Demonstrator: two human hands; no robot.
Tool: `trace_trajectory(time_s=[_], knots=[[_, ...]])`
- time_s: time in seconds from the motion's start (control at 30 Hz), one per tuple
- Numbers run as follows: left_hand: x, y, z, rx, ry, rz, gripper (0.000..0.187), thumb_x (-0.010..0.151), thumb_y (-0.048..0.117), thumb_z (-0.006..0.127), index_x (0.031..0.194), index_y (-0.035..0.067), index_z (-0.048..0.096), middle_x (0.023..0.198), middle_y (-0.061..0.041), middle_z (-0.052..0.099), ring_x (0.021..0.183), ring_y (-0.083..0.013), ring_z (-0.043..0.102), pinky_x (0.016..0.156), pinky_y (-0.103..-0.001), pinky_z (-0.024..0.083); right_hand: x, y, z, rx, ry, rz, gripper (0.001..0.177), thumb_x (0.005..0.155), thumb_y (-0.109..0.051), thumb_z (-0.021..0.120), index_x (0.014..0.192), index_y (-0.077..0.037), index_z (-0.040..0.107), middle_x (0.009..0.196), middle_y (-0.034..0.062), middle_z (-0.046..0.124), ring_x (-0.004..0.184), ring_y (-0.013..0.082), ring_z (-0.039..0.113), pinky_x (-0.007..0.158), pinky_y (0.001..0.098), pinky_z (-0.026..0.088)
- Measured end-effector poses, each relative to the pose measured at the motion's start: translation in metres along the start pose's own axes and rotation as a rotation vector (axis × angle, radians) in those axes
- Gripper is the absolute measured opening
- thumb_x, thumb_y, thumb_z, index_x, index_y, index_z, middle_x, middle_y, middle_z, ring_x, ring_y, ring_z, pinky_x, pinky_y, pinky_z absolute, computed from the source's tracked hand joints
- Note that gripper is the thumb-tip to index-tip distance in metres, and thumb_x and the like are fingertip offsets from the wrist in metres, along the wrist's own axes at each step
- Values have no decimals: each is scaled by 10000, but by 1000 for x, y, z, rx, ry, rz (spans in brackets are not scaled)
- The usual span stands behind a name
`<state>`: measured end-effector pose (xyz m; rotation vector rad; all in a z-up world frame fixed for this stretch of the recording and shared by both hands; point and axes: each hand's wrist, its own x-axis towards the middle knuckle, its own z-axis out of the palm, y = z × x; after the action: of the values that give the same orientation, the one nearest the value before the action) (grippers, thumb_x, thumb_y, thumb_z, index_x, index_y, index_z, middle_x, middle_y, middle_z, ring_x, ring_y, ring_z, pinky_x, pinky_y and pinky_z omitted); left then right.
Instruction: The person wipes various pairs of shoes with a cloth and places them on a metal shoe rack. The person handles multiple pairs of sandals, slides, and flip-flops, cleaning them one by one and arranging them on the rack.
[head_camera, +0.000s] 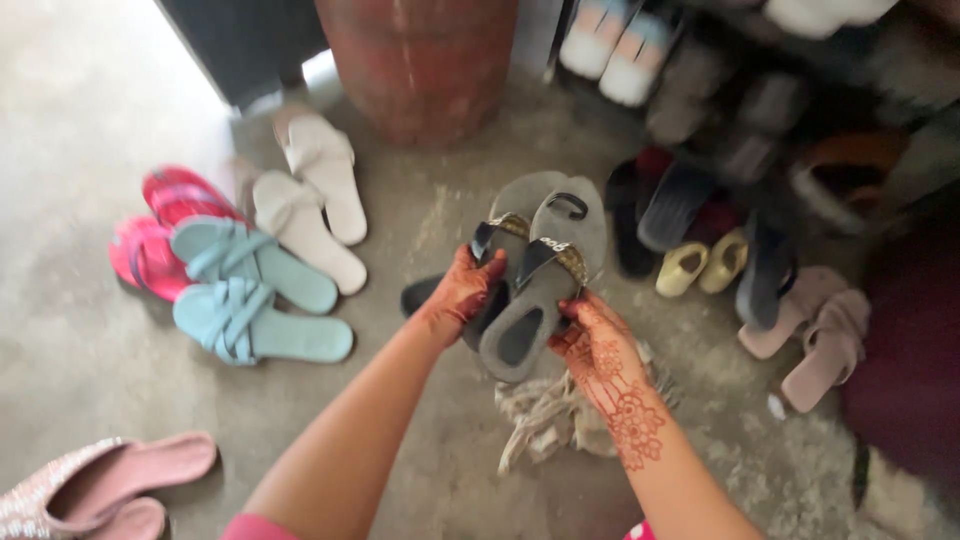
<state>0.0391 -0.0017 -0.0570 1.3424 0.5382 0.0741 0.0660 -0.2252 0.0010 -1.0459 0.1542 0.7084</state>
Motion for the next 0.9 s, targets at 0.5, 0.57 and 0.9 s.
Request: trace_trajectory(time_s=[0.5, 0.57, 0.9], knots=[[-20, 289, 92, -504, -347, 160, 718, 798, 311, 802, 1392, 206, 414, 1227, -57, 645, 1056, -194, 686, 870, -406, 596, -15, -266, 156, -508, -30, -300, 438, 977, -272, 626, 1377, -95, 647, 1138, -3, 726, 962, 143, 691, 886, 369, 538], [-15, 325, 112, -603, -361, 181, 691, 811, 248, 809, 1390, 180, 439, 1185, -97, 652, 1014, -233, 677, 826, -422, 589, -34, -308, 180, -342, -22, -178, 586, 938, -323, 619, 1491, -262, 434, 1229, -34, 690, 974, 173, 691, 869, 424, 542], [31, 456, 206, -98, -447, 623, 567, 967, 386, 638, 1420, 95, 461, 1306, -118, 590, 1173, -266, 594, 1000, -413, 490, -91, -451, 210, -160, -24, -449, 993, 788, -78, 725, 1643, -340, 293, 1152, 91, 668, 982, 213, 684, 802, 415, 595]])
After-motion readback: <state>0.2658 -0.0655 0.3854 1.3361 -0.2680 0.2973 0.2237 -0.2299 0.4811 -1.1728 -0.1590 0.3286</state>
